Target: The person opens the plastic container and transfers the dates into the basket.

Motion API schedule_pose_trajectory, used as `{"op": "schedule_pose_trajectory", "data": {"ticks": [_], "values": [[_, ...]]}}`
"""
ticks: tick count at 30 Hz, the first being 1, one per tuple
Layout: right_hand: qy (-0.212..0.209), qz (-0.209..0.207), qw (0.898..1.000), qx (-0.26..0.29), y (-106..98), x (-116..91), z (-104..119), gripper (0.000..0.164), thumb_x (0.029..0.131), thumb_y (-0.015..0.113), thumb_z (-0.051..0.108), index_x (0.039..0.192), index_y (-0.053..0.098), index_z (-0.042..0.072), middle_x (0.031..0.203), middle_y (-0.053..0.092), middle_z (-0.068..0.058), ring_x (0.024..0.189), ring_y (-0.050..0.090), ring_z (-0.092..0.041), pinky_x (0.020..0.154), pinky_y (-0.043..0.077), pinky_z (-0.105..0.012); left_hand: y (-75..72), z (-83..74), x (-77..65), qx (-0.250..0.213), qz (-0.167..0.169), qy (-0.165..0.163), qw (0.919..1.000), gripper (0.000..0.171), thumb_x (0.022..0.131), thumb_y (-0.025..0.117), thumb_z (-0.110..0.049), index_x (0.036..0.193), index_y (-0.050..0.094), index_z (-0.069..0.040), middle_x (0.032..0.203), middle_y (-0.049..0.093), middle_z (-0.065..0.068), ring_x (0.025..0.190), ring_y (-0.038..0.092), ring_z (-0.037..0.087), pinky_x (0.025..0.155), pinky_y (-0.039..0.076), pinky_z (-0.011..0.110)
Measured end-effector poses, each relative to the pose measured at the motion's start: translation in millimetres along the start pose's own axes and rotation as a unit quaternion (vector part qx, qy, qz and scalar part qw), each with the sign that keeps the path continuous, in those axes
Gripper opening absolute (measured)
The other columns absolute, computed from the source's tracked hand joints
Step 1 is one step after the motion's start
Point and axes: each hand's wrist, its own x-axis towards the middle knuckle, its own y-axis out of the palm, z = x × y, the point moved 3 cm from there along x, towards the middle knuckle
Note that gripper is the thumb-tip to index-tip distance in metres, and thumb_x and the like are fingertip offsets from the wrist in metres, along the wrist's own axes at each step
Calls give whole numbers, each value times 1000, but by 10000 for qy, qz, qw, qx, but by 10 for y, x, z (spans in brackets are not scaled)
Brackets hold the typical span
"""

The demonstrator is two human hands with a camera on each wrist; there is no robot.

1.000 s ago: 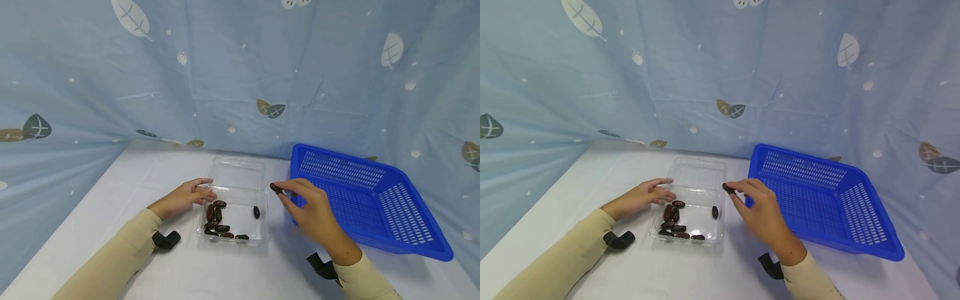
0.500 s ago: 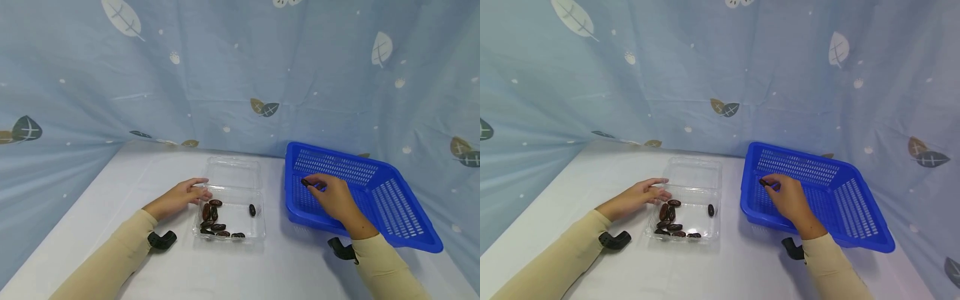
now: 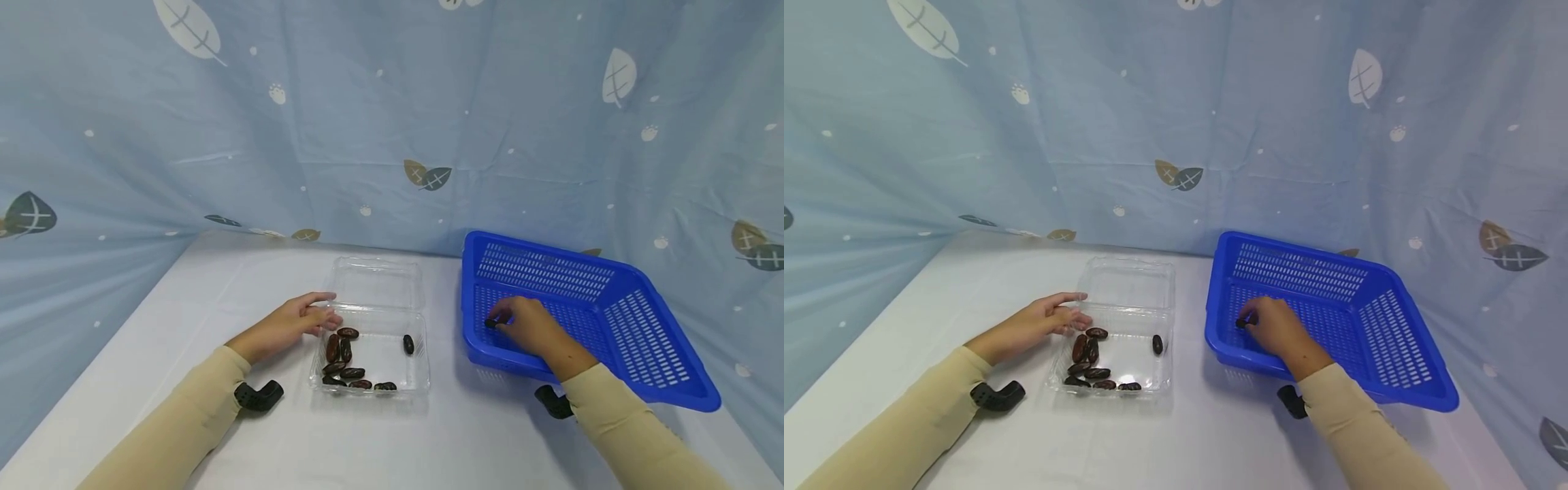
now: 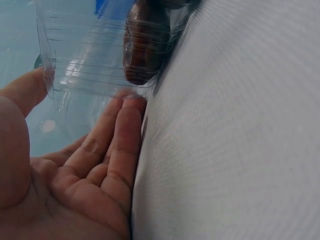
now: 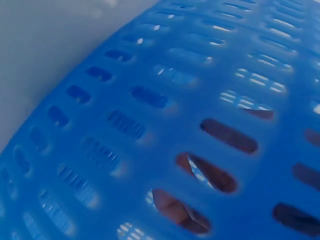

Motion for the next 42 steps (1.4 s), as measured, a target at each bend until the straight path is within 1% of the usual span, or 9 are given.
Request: {"op": "schedule_pose_trajectory", "data": {"ticks": [6, 11, 15, 19, 24, 31, 34, 36, 42], "values": [[-112, 348, 9993, -30, 57, 6, 7, 17, 86, 69, -4, 102, 75, 0, 98, 76, -13, 95, 70, -32, 85, 57, -51, -6, 20, -17, 1, 12, 6, 10000, 62, 106, 49, -38, 155, 30, -6, 132, 66, 16, 121, 64, 27, 103, 51, 43], [-168, 443, 9989, -24, 41, 8, -4, 17, 86, 69, -3, 101, 75, 0, 97, 75, -14, 94, 70, -33, 83, 57, -51, -9, 15, -6, -31, 30, 69, 10000, 62, 106, 49, -38, 155, 30, -6, 132, 66, 16, 122, 63, 28, 103, 51, 42], [-159, 182, 9997, -77, 7, -3, 10, 18, 89, 67, 0, 106, 74, -1, 100, 75, -16, 95, 70, -33, 81, 58, -50, -8, 14, 1, -62, 47, 93, 9999, 62, 106, 49, -38, 155, 30, -5, 132, 66, 16, 122, 63, 28, 102, 51, 41], [-272, -598, 9978, 16, -89, -56, 96, 20, 93, 65, 3, 110, 73, -1, 106, 74, -18, 95, 70, -33, 79, 59, -49, -11, 10, 7, -49, 23, 51, 10000, 62, 105, 49, -40, 155, 31, -7, 132, 67, 14, 122, 64, 26, 102, 51, 39], [-774, -1595, 9836, 323, -171, -155, 370, 18, 95, 66, 7, 111, 73, 3, 107, 73, -13, 97, 69, -29, 81, 59, -48, -11, 4, 15, -78, 28, 84, 9999, 61, 105, 50, -39, 154, 32, -8, 130, 67, 14, 121, 64, 26, 100, 52, 37], [-1913, -2292, 9514, 755, -69, -250, 923, 19, 87, 75, 4, 106, 76, 10, 103, 73, -4, 89, 66, -21, 70, 58, -35, -24, -12, 16, -69, 11, 153, 9999, 61, 106, 49, -36, 154, 31, -4, 130, 67, 17, 121, 64, 28, 97, 53, 35], [-2241, -2307, 9429, 869, 32, -239, 1094, 20, 85, 78, 5, 104, 77, 11, 102, 74, -3, 88, 64, -19, 69, 56, -33, -26, -16, 22, -107, 1, 148, 9998, 61, 106, 49, -37, 154, 31, -5, 130, 67, 17, 121, 64, 27, 97, 54, 33], [-2367, -2225, 9412, 926, 118, -216, 1185, 20, 85, 79, 7, 104, 77, 12, 103, 74, -2, 89, 65, -18, 71, 57, -32, -22, -14, 22, -107, 30, 148, 9998, 60, 106, 49, -36, 154, 31, -4, 131, 66, 18, 120, 64, 27, 96, 53, 32], [-2439, -1729, 9463, 1226, 366, -134, 1426, 21, 85, 80, 11, 105, 77, 15, 104, 75, 0, 89, 65, -14, 71, 56, -28, -16, 16, 15, -140, 68, 182, 9997, 60, 106, 49, -35, 154, 31, -4, 131, 66, 18, 121, 64, 27, 97, 54, 33]]}}
